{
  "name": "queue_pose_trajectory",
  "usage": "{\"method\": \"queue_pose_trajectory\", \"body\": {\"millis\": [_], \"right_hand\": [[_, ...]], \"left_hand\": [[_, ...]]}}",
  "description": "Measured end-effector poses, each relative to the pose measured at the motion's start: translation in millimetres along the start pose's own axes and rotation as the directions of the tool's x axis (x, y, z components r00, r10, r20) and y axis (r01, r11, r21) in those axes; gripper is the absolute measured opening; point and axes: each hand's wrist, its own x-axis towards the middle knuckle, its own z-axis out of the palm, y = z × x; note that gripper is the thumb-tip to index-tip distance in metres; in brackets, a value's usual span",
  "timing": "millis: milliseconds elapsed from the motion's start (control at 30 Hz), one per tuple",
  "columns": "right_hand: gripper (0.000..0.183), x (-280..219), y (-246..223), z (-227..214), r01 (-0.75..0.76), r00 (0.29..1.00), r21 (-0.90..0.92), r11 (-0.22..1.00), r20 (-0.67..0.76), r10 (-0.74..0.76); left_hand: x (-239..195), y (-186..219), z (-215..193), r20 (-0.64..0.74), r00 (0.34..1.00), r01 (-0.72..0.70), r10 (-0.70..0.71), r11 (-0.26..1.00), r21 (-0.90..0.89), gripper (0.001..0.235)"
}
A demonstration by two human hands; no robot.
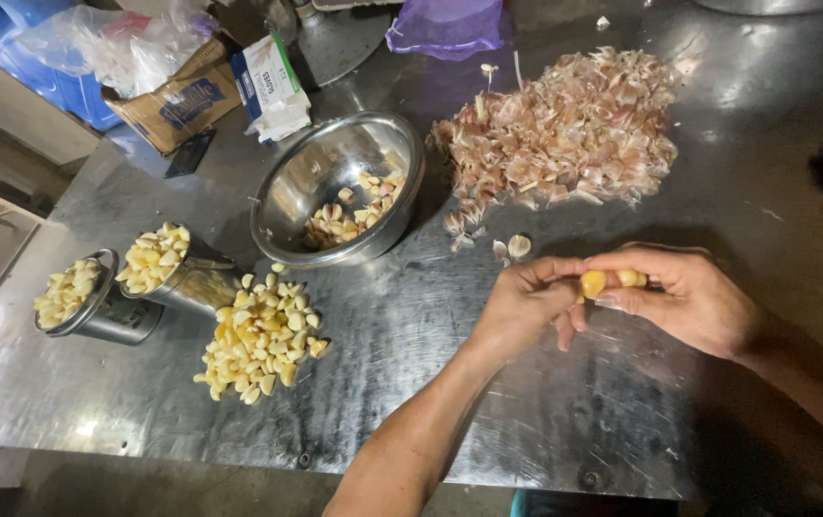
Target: The person peels garlic cloves by hand and places the peeled cloves into a metal container.
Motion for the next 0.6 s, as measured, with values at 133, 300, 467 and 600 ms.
{"method": "queue_pose_trajectory", "body": {"millis": [133, 300, 467, 600], "right_hand": [[0.043, 3, 2, -4, -0.047, 0.999, 0.105, 0.993, 0.007, 0.046], [0.053, 6, -14, 9, -0.195, 0.976, -0.149, 0.969, -0.131, 0.176], [0.042, 8, -30, 11, -0.342, 0.936, -0.342, 0.875, -0.207, 0.285], [0.035, 6, -19, 8, -0.098, 0.984, -0.203, 0.974, -0.163, 0.065]], "left_hand": [[0, 8, -2, 0.059, 0.995, 0.094, -0.085, 0.981, -0.171, 0.037], [5, 4, 0, -0.042, 0.999, 0.029, -0.033, 0.997, -0.077, 0.031], [4, 11, -10, -0.077, 0.994, 0.044, -0.074, 0.941, -0.335, 0.026], [-3, 21, -1, -0.076, 0.989, 0.085, -0.13, 0.898, -0.431, 0.021]]}}
